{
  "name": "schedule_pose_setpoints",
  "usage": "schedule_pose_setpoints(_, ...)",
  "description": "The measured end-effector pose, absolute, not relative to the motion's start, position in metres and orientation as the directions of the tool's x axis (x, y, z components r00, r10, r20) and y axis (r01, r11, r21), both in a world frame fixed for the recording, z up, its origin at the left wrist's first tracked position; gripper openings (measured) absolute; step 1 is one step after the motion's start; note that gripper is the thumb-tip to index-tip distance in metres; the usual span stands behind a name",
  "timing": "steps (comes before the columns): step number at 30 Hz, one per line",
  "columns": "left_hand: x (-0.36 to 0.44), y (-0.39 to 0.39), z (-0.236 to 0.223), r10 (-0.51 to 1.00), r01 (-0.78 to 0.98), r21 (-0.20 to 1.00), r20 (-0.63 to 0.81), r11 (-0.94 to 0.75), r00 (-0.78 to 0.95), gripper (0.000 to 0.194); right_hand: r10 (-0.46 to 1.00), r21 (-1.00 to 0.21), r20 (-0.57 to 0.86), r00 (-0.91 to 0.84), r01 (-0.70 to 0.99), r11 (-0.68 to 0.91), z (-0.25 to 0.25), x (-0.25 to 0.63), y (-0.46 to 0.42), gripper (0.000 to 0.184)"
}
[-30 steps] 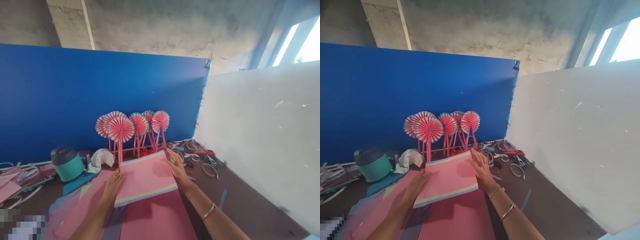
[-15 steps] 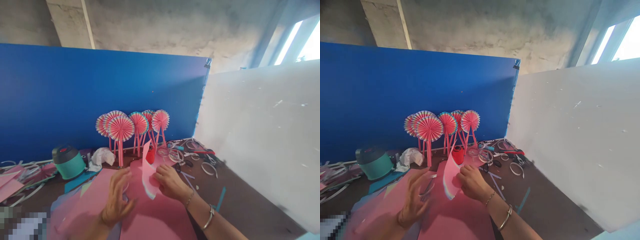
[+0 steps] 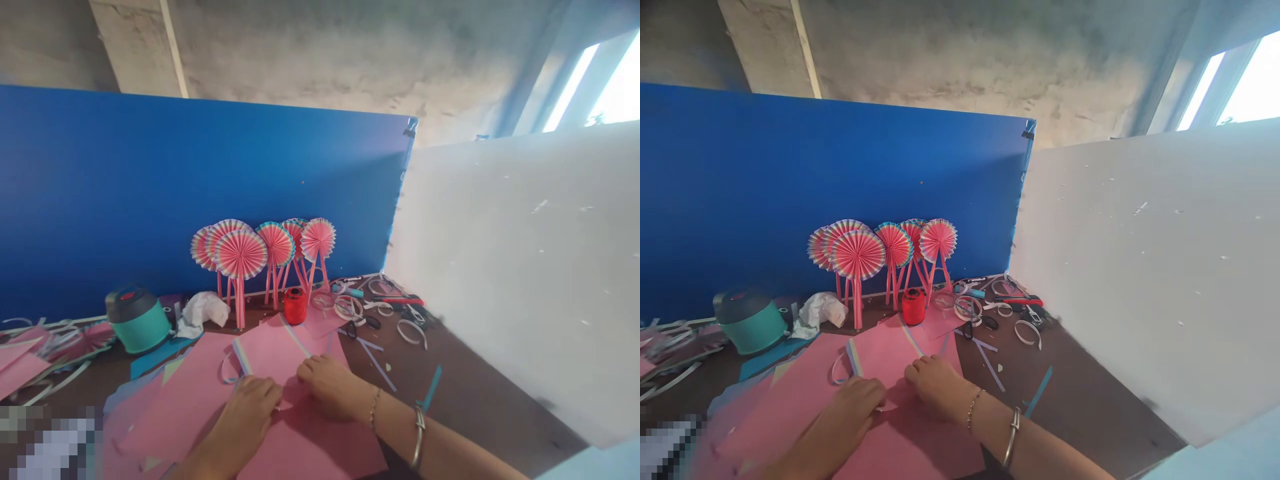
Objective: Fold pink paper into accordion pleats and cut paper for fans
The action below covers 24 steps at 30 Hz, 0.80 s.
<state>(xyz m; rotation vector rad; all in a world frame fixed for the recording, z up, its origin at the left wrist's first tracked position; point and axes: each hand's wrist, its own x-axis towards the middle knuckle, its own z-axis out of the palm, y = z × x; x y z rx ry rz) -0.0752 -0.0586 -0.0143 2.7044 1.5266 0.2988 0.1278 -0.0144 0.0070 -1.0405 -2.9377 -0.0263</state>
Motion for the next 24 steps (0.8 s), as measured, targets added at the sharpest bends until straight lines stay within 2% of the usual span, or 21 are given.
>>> schedule_pose_setpoints(3,-0.076,-0.067,-0.008,0.824,0.808,0.181,0.215,-0.561,0.524,0.021,0.577,-0.003,0.071,-0.814,0.578,0.816,0.000,0.145,-0.014,0.013)
schedule_pose_setpoints(9,-0.077,-0.074,0.001,0.817,0.804,0.189,0.271,-0.563,0.509,0.014,0.534,-0.122,0.183,-0.825,0.520,0.845,-0.006,0.151,-0.018,0.017)
schedule_pose_setpoints(12,-0.083,-0.070,-0.001,0.811,0.788,0.242,0.334,-0.566,0.480,0.012,0.508,-0.213,0.252,-0.824,0.465,0.859,-0.002,0.150,-0.021,0.030)
schedule_pose_setpoints(14,-0.090,-0.066,-0.005,0.788,0.765,0.283,0.437,-0.578,0.434,0.012,0.525,-0.276,0.308,-0.793,0.453,0.847,0.001,0.152,-0.020,0.043)
schedule_pose_setpoints(15,-0.094,-0.063,-0.007,0.765,0.748,0.294,0.493,-0.595,0.414,0.012,0.538,-0.301,0.339,-0.771,0.453,0.839,0.002,0.153,-0.019,0.043)
schedule_pose_setpoints(19,-0.107,-0.056,-0.014,0.645,0.680,0.242,0.631,-0.692,0.431,0.025,0.568,-0.323,0.499,-0.654,0.468,0.823,0.003,0.157,-0.013,0.023)
schedule_pose_setpoints(21,-0.109,-0.056,-0.016,0.629,0.657,0.241,0.634,-0.714,0.451,0.031,0.544,-0.312,0.544,-0.639,0.447,0.838,0.003,0.158,-0.012,0.022)
schedule_pose_setpoints(24,-0.106,-0.059,-0.015,0.659,0.633,0.292,0.578,-0.717,0.481,0.027,0.508,-0.304,0.511,-0.694,0.407,0.862,0.003,0.160,-0.013,0.019)
